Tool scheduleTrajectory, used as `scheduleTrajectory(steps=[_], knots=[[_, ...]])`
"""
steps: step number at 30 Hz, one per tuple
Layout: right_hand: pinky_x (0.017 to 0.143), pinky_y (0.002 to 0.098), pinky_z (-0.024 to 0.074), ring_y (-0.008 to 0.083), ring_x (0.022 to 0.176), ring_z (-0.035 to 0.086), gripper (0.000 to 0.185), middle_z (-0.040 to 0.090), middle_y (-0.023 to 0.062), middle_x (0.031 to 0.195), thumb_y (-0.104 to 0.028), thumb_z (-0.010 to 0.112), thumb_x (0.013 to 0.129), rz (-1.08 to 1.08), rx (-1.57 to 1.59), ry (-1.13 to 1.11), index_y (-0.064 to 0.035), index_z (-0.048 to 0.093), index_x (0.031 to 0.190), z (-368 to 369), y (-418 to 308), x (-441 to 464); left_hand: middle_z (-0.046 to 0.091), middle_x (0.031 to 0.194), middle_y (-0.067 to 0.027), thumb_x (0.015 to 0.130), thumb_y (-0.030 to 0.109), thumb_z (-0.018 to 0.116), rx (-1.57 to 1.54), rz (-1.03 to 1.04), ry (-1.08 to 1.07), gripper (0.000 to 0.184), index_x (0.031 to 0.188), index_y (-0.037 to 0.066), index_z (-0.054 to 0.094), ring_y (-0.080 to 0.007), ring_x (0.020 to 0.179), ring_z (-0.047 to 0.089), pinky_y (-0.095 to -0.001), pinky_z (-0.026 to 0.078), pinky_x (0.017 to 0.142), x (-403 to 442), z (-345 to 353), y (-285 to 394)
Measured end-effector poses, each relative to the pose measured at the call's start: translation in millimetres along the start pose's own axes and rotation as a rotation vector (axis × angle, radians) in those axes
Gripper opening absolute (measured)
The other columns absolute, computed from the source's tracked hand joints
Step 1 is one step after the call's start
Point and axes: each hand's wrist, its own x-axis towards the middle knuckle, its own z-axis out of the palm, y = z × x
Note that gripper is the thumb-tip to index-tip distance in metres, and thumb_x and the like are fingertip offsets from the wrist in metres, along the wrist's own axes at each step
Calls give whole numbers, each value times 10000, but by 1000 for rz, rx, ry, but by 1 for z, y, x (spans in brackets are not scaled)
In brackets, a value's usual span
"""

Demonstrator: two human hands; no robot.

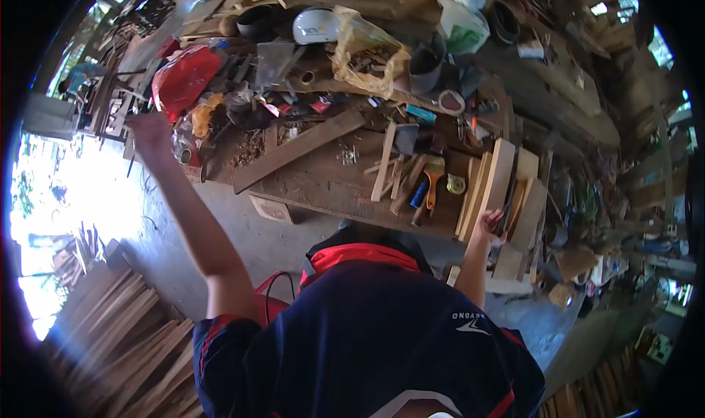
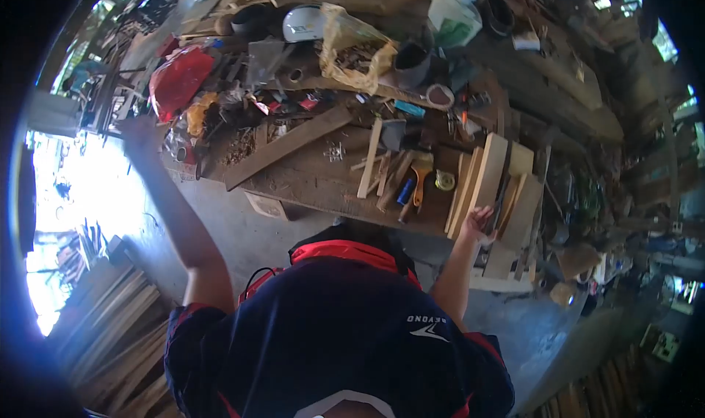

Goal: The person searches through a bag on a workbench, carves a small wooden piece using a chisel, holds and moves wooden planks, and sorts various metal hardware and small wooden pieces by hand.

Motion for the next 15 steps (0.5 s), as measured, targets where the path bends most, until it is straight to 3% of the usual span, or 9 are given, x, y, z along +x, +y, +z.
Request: scheduleTrajectory(steps=[2, 4, 5, 10, 11, 13, 14, 15], knots=[[702, 440, 471, 304, 877, 625, 598, 644, 156, 997, -513, 482, 742, 24, 23, 55, 24, 605, 973, 0, 1, 3, 599, 710, -37, 825, 137, 635, 260, 181, -226, 67, 799, 78, 618, -178, 692, 527, -359, 397, 739, 52, 21, 66], [694, 439, 481, 300, 879, 625, 581, 644, 149, 999, -523, 506, 746, -2, -134, 187, -3, 610, 983, 1, -1, 8, 518, 629, -35, 862, 164, 592, 12, -100, -172, 182, 702, 86, 554, -182, 637, 492, -362, 394, 685, 126, 3, 160], [662, 429, 489, 298, 855, 632, 544, 655, 138, 920, -516, 529, 742, 29, -184, 205, -23, 621, 952, -3, -6, 21, 518, 629, -35, 862, 164, 592, 6, -86, -174, 182, 702, 86, 554, -182, 637, 492, -362, 394, 685, 136, -1, 160], [596, 423, 492, 300, 763, 637, 444, 645, 134, 749, -468, 508, 783, 93, -367, 167, -37, 612, 822, -10, -22, 31, 520, 678, -57, 894, 193, 552, 714, 319, 2, 167, 801, 54, 556, -176, 679, 528, -286, 455, 630, 141, 7, 162], [596, 428, 495, 303, 768, 635, 445, 647, 138, 769, -466, 486, 801, 93, -356, 175, -39, 604, 827, -15, -29, 37, 555, 743, -63, 891, 196, 572, 814, 289, -103, 169, 877, 27, 562, -175, 756, 563, -294, 487, 684, 109, 24, 144], [598, 441, 501, 311, 778, 633, 454, 650, 140, 816, -465, 440, 837, 86, -323, 267, -39, 596, 868, -11, -30, 37, 589, 859, -93, 889, 122, 582, 288, 69, -63, 134, 929, -4, 561, -178, 831, 583, -277, 503, 699, 81, 39, 111], [601, 449, 505, 316, 782, 632, 464, 651, 138, 842, -464, 416, 855, 73, -304, 354, -39, 596, 903, -2, -31, 27, 598, 863, -106, 869, 68, 598, 341, -20, -97, 107, 922, -16, 557, -185, 815, 593, -278, 520, 733, 109, 13, 129], [602, 450, 509, 317, 789, 632, 453, 651, 133, 865, -448, 411, 866, 75, -334, 363, -39, 594, 933, -1, -33, 23, 613, 870, -123, 845, 20, 609, 438, 155, 128, 108, 928, -34, 565, -192, 801, 609, -305, 533, 775, 78, 41, 98]])
